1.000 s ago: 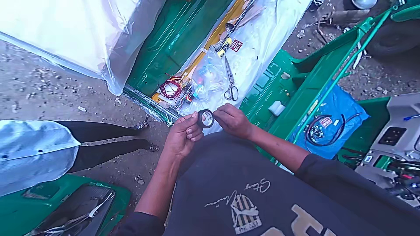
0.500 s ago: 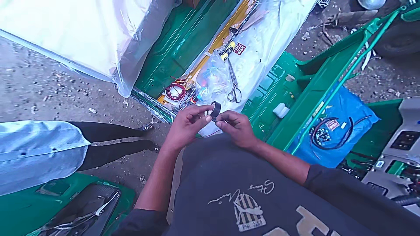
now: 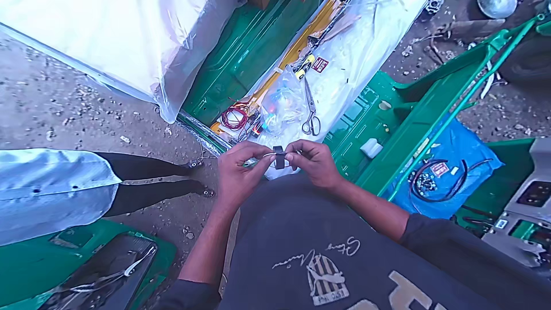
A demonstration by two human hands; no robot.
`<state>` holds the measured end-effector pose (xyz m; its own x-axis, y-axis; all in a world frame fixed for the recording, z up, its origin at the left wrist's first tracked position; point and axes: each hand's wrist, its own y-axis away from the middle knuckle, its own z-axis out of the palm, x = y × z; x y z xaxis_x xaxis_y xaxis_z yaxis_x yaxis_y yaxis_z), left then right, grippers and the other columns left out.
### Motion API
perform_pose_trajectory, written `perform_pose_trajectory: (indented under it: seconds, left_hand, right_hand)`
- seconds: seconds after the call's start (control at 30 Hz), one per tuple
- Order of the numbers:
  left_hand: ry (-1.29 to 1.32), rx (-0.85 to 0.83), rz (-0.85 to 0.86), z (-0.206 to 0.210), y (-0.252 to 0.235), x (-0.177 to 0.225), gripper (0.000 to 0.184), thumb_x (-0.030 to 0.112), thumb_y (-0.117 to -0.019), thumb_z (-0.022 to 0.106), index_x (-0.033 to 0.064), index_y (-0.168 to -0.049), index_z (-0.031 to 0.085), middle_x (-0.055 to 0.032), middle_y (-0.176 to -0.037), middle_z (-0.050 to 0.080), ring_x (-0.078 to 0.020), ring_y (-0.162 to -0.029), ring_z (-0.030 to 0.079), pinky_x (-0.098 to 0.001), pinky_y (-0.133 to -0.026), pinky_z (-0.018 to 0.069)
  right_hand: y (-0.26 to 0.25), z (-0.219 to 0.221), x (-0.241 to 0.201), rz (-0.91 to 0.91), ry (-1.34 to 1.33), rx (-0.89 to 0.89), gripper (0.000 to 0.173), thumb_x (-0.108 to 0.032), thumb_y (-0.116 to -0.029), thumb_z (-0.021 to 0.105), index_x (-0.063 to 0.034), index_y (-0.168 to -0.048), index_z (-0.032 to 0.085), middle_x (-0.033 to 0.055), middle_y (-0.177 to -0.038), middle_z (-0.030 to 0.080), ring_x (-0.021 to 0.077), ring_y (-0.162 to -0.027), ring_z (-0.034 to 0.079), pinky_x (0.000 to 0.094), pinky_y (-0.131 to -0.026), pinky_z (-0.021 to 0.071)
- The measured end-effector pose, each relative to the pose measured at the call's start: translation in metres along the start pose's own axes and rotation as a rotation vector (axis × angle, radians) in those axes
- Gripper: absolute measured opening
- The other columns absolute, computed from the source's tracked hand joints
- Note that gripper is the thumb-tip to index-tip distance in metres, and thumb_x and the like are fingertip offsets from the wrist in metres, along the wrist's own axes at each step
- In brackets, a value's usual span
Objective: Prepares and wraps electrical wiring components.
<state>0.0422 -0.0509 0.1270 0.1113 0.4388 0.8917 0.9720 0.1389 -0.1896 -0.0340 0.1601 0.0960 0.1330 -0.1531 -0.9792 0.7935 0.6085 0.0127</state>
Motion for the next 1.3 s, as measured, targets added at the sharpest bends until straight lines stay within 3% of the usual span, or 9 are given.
perform_pose_trajectory:
  seconds: [0.13,0.23,0.37,0.6,0.7,0.83,1.03,1.23,1.3]
  left_hand:
    - [-0.130,-0.063,0.027,-0.003,-0.007,0.004,0.008,0.017,-0.0901,0.071,0.0125,-0.096,0.074,0.0044,-0.093,0.070,-0.0070,-0.086,0.067,-0.0289,-0.078,0.0589]
    - [0.000,-0.075,-0.014,-0.002,-0.008,-0.001,0.010,0.015,-0.0942,0.068,0.0093,-0.101,0.072,0.0007,-0.098,0.071,-0.0118,-0.092,0.069,-0.0337,-0.082,0.0609]
    - [0.192,-0.069,-0.069,0.007,-0.007,-0.001,0.012,0.009,-0.0956,0.063,0.0072,-0.108,0.061,-0.0029,-0.094,0.066,-0.0143,-0.081,0.066,-0.0330,-0.072,0.0593]
    - [0.274,-0.042,-0.084,0.015,-0.009,0.006,0.015,0.012,-0.1062,0.043,0.0075,-0.117,0.053,-0.0041,-0.089,0.059,-0.0146,-0.067,0.058,-0.0310,-0.060,0.0539]
    - [0.239,-0.066,-0.125,0.013,-0.010,0.009,0.028,0.014,-0.1018,0.050,0.0059,-0.126,0.063,-0.0030,-0.092,0.062,-0.0113,-0.065,0.054,-0.0265,-0.056,0.0487]
    - [-0.042,-0.020,-0.089,0.009,-0.011,0.015,0.020,0.019,-0.0915,0.072,0.0144,-0.111,0.077,0.0030,-0.094,0.067,-0.0069,-0.074,0.061,-0.0244,-0.063,0.0535]
    - [-0.284,-0.082,-0.050,0.002,-0.014,0.021,0.015,0.029,-0.0964,0.070,0.0198,-0.103,0.080,0.0062,-0.094,0.068,-0.0026,-0.083,0.064,-0.0232,-0.071,0.0551]
    - [0.118,0.049,-0.323,0.019,-0.011,0.004,0.008,0.012,-0.0926,0.075,0.0096,-0.100,0.079,-0.0018,-0.091,0.073,-0.0111,-0.070,0.065,-0.0281,-0.063,0.0574]
    - [0.378,0.129,-0.470,0.028,-0.012,-0.002,0.009,0.004,-0.0909,0.075,0.0028,-0.099,0.078,-0.0065,-0.082,0.073,-0.0113,-0.063,0.063,-0.0264,-0.061,0.0558]
  right_hand:
    - [-0.003,-0.002,-0.002,0.000,0.012,-0.030,0.010,-0.003,-0.0994,0.064,0.0034,-0.105,0.069,0.0114,-0.085,0.068,0.0153,-0.065,0.061,0.0285,-0.058,0.0545]
    - [-0.005,-0.002,-0.005,0.007,0.008,-0.029,0.011,-0.004,-0.0999,0.063,0.0031,-0.106,0.069,0.0104,-0.081,0.066,0.0135,-0.062,0.058,0.0264,-0.055,0.0515]
    - [-0.006,-0.004,-0.007,0.000,0.030,-0.004,0.010,-0.004,-0.0984,0.065,0.0022,-0.105,0.069,0.0085,-0.079,0.064,0.0110,-0.058,0.053,0.0240,-0.051,0.0466]
    - [-0.016,-0.008,-0.014,-0.217,0.308,-0.009,0.007,-0.002,-0.0952,0.069,0.0002,-0.101,0.072,0.0072,-0.095,0.068,0.0111,-0.078,0.066,0.0268,-0.069,0.0606]
    - [-0.021,-0.009,-0.015,-0.392,0.482,0.003,0.008,-0.002,-0.0949,0.068,-0.0006,-0.100,0.073,0.0063,-0.095,0.068,0.0091,-0.080,0.064,0.0246,-0.070,0.0580]
    - [-0.027,-0.011,-0.012,-0.612,0.683,0.027,0.010,-0.002,-0.0948,0.067,-0.0015,-0.100,0.075,0.0099,-0.100,0.071,0.0162,-0.094,0.068,0.0297,-0.085,0.0591]
    - [-0.035,-0.015,-0.003,-0.799,0.857,0.056,0.008,-0.008,-0.0957,0.071,-0.0082,-0.100,0.078,0.0086,-0.099,0.073,0.0223,-0.097,0.067,0.0396,-0.087,0.0537]
    - [-0.031,-0.012,-0.005,-0.657,0.923,0.168,0.020,-0.014,-0.0932,0.076,-0.0060,-0.111,0.075,0.0115,-0.115,0.071,0.0273,-0.112,0.064,0.0420,-0.100,0.0518]
    - [-0.015,-0.012,-0.012,-0.554,0.861,0.283,0.022,-0.017,-0.0874,0.082,-0.0038,-0.102,0.075,0.0094,-0.103,0.071,0.0198,-0.098,0.067,0.0321,-0.084,0.0580]
